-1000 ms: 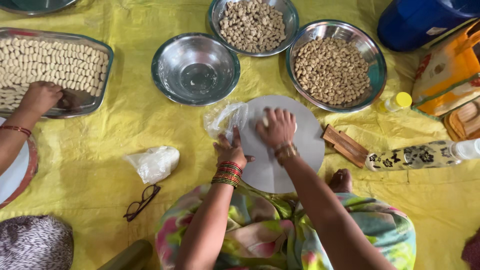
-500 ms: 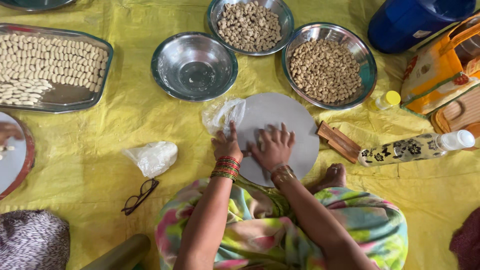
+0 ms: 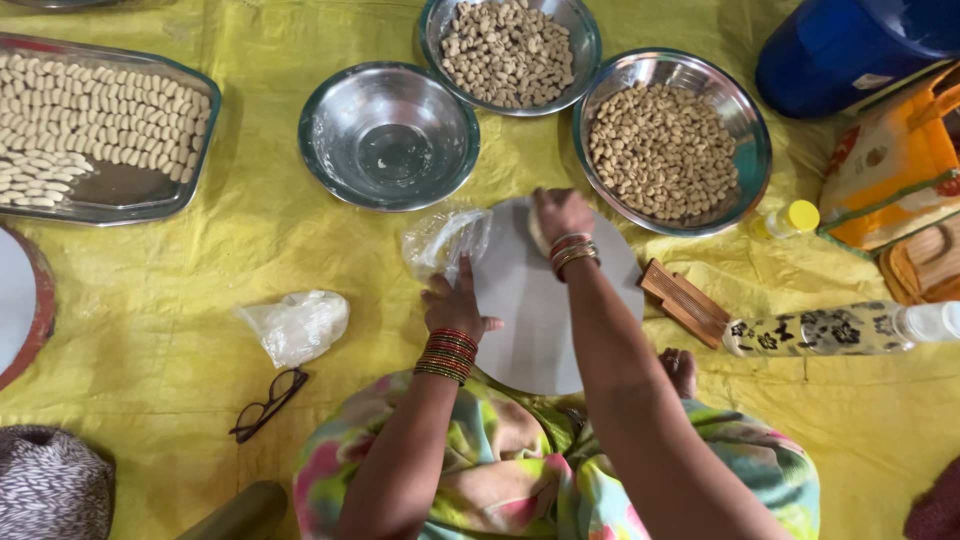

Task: The person kneads a ball of dough on a round board using both hands. They repeatedly press, fold, and rotate the dough to develop its texture. The person also handles a plastic bag and a wooden tool nearby.

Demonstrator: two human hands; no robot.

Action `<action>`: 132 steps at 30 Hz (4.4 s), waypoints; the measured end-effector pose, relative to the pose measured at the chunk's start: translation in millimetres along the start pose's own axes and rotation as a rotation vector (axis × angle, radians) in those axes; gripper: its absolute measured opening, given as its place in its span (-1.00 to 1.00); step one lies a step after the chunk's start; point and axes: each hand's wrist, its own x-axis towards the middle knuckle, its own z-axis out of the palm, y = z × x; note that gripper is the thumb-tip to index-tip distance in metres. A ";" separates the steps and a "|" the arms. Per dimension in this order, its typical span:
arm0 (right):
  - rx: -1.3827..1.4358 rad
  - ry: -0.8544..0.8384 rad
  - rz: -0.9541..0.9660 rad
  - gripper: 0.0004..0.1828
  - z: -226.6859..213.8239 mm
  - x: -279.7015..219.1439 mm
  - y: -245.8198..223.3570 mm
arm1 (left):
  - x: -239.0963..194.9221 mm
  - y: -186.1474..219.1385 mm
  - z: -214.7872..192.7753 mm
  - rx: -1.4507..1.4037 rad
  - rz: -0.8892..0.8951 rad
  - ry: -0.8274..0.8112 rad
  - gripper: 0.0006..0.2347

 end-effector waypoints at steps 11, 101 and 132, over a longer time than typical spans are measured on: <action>0.890 0.410 -0.104 -0.53 44.5 72.8 80.6 | 14.3 -5.0 9.9 -0.079 0.057 0.026 0.23; -0.410 -0.118 -0.601 0.07 -32.1 -132.6 85.0 | 16.8 -4.8 15.8 -0.075 0.047 0.045 0.19; -0.523 -0.212 -0.673 -0.13 -34.2 -223.6 94.1 | 7.9 -5.6 1.8 -0.105 0.041 0.030 0.20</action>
